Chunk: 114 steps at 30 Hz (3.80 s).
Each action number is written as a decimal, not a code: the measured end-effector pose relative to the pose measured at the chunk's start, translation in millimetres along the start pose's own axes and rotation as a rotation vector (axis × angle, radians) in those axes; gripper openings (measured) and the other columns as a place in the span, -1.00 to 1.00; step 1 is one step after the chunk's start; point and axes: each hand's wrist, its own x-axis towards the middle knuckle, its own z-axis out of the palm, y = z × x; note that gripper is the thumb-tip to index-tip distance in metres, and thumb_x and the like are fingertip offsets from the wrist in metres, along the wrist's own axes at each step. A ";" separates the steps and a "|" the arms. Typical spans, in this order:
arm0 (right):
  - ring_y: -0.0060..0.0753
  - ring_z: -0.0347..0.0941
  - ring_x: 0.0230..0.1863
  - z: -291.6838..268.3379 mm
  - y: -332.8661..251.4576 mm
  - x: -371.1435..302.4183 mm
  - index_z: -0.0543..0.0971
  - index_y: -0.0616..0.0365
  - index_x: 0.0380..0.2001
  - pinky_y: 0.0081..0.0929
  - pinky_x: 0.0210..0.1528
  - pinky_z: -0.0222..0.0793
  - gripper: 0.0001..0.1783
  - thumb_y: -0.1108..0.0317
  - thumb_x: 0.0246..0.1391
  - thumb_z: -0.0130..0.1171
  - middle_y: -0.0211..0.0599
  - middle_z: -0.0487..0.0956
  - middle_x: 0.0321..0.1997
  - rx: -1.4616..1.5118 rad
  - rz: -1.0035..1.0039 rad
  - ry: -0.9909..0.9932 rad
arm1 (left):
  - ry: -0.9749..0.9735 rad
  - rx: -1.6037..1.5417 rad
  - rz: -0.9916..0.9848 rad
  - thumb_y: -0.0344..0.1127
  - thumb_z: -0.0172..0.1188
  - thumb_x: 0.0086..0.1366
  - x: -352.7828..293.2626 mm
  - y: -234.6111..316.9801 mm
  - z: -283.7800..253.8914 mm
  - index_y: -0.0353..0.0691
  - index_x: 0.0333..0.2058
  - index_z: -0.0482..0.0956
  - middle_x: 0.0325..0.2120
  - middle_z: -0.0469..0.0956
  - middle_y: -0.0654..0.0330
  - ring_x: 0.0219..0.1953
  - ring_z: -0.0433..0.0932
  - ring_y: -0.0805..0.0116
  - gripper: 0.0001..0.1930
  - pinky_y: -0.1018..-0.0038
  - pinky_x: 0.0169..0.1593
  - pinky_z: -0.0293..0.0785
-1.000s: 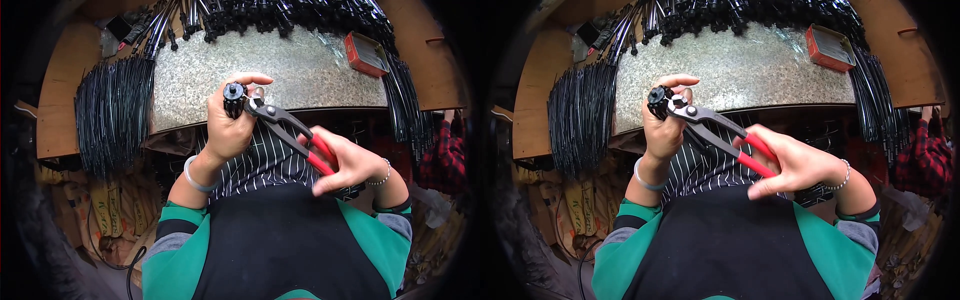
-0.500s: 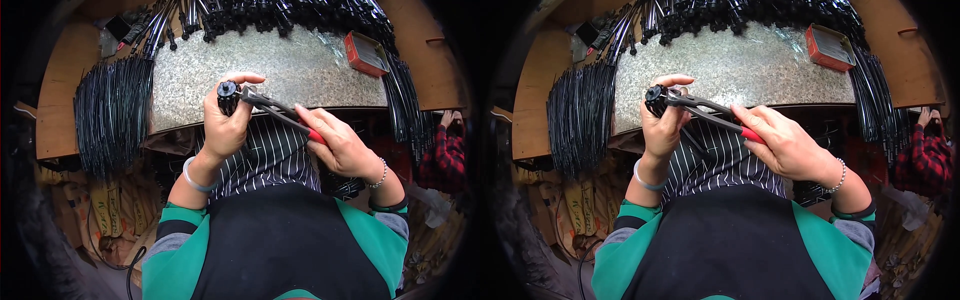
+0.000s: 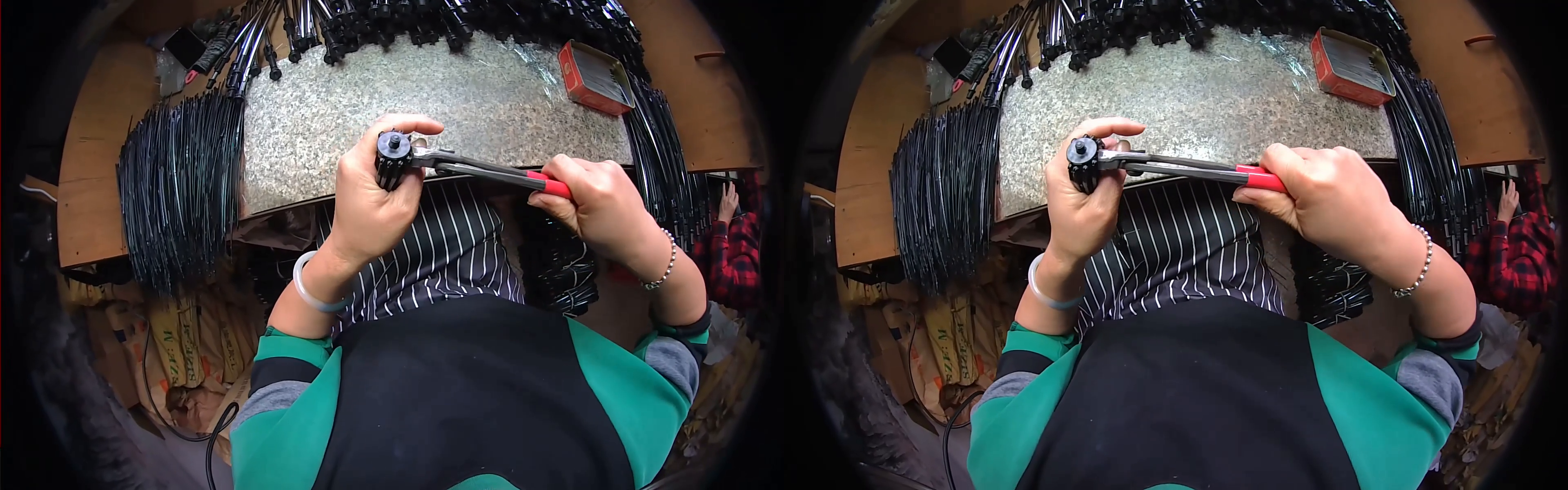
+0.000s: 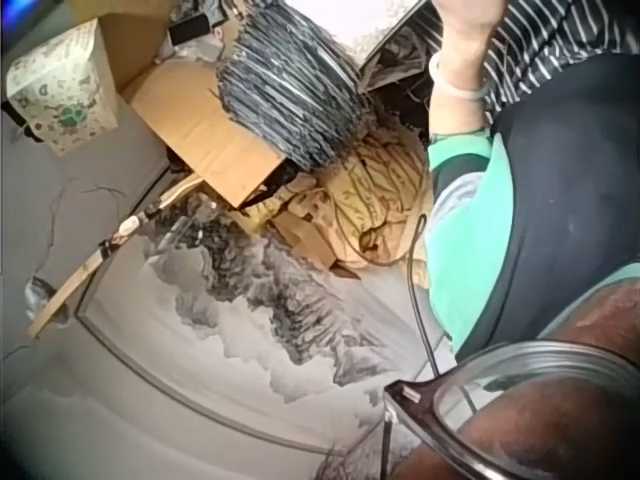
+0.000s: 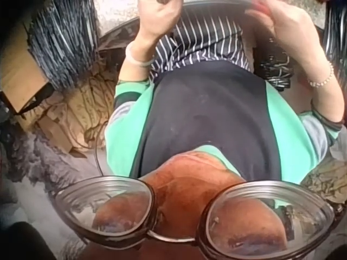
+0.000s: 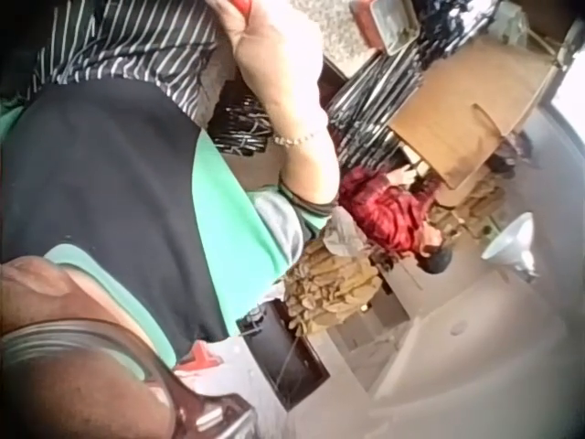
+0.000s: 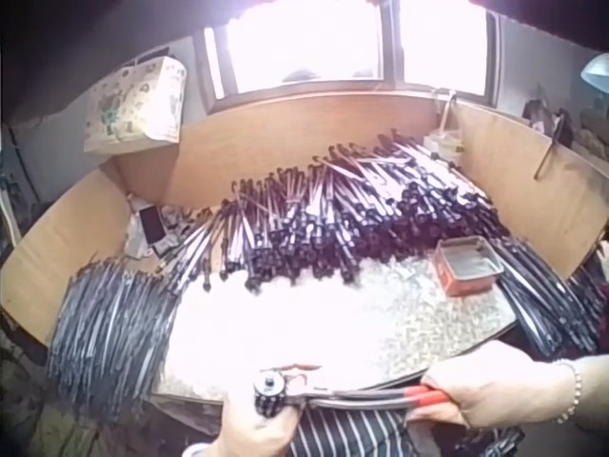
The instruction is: Assembling a component by inserting black wires into a hub and securing them with pliers.
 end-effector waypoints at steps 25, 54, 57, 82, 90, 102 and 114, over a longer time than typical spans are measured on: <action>-0.38 0.42 -0.07 28.4 -38.2 81.4 0.31 0.30 -0.04 -0.39 0.01 0.31 -0.70 0.51 0.14 -0.06 -0.16 0.48 -0.14 1.093 -0.242 0.573 | 0.201 0.024 0.229 -0.38 0.24 0.09 21.4 32.1 7.0 -0.34 -0.17 0.44 -0.31 0.42 0.12 -0.29 0.42 0.39 -0.67 0.53 -0.22 0.35; -0.47 0.44 -0.13 31.8 -34.9 95.5 0.28 0.26 -0.07 -0.56 -0.07 0.34 -0.62 0.46 0.05 0.12 -0.25 0.47 -0.22 0.879 -0.209 0.936 | 0.065 -0.415 0.193 -0.60 0.26 0.01 104.2 52.4 -9.9 -0.35 -0.13 0.40 -0.35 0.52 0.17 -0.30 0.53 0.47 -0.60 0.56 -0.19 0.50; -0.52 0.41 -0.16 35.2 -37.1 99.9 0.30 0.25 -0.14 -0.55 -0.07 0.32 -0.71 0.46 0.08 0.09 -0.25 0.44 -0.20 1.057 -0.200 0.908 | 0.098 -0.438 0.205 -0.56 0.31 -0.03 105.3 50.9 -12.6 -0.32 -0.21 0.42 -0.37 0.52 0.22 -0.30 0.50 0.52 -0.63 0.61 -0.24 0.49; -0.62 0.37 -0.21 45.5 -31.2 97.6 0.28 0.20 -0.30 -0.65 -0.12 0.30 -0.76 0.39 0.08 0.11 -0.24 0.44 -0.19 1.229 -0.441 0.938 | -0.077 -0.605 0.267 -0.65 0.23 0.01 96.0 46.8 -19.1 -0.37 -0.22 0.38 -0.27 0.50 0.07 -0.22 0.51 0.40 -0.67 0.52 -0.12 0.48; -0.68 0.35 -0.28 45.7 -28.8 95.8 0.30 0.21 -0.32 -0.69 -0.18 0.30 -0.77 0.38 0.07 0.13 -0.35 0.46 -0.29 1.259 -0.393 0.883 | -0.093 -0.594 0.234 -0.57 0.22 0.05 94.4 51.5 -18.1 -0.34 -0.21 0.34 -0.25 0.49 0.00 -0.16 0.49 0.32 -0.68 0.42 -0.07 0.45; -0.28 0.33 -0.09 48.9 -22.1 101.1 0.41 0.32 -0.13 -0.41 -0.04 0.29 -0.66 0.54 -0.02 0.16 -0.06 0.39 -0.13 0.932 -0.592 0.948 | -0.213 -0.657 0.215 -0.52 0.27 0.02 91.4 48.7 -28.3 -0.19 -0.21 0.28 -0.26 0.47 -0.12 -0.17 0.49 0.19 -0.61 0.34 -0.09 0.44; -0.20 0.49 -0.34 44.0 -31.8 103.8 0.50 0.36 -0.20 -0.40 -0.30 0.42 -0.65 0.68 -0.17 0.17 -0.12 0.54 -0.32 0.373 -0.495 1.317 | -0.181 -0.568 0.269 -0.63 0.26 -0.01 94.3 52.5 -23.6 -0.25 -0.31 0.30 -0.33 0.46 0.03 -0.21 0.51 0.22 -0.66 0.37 -0.12 0.47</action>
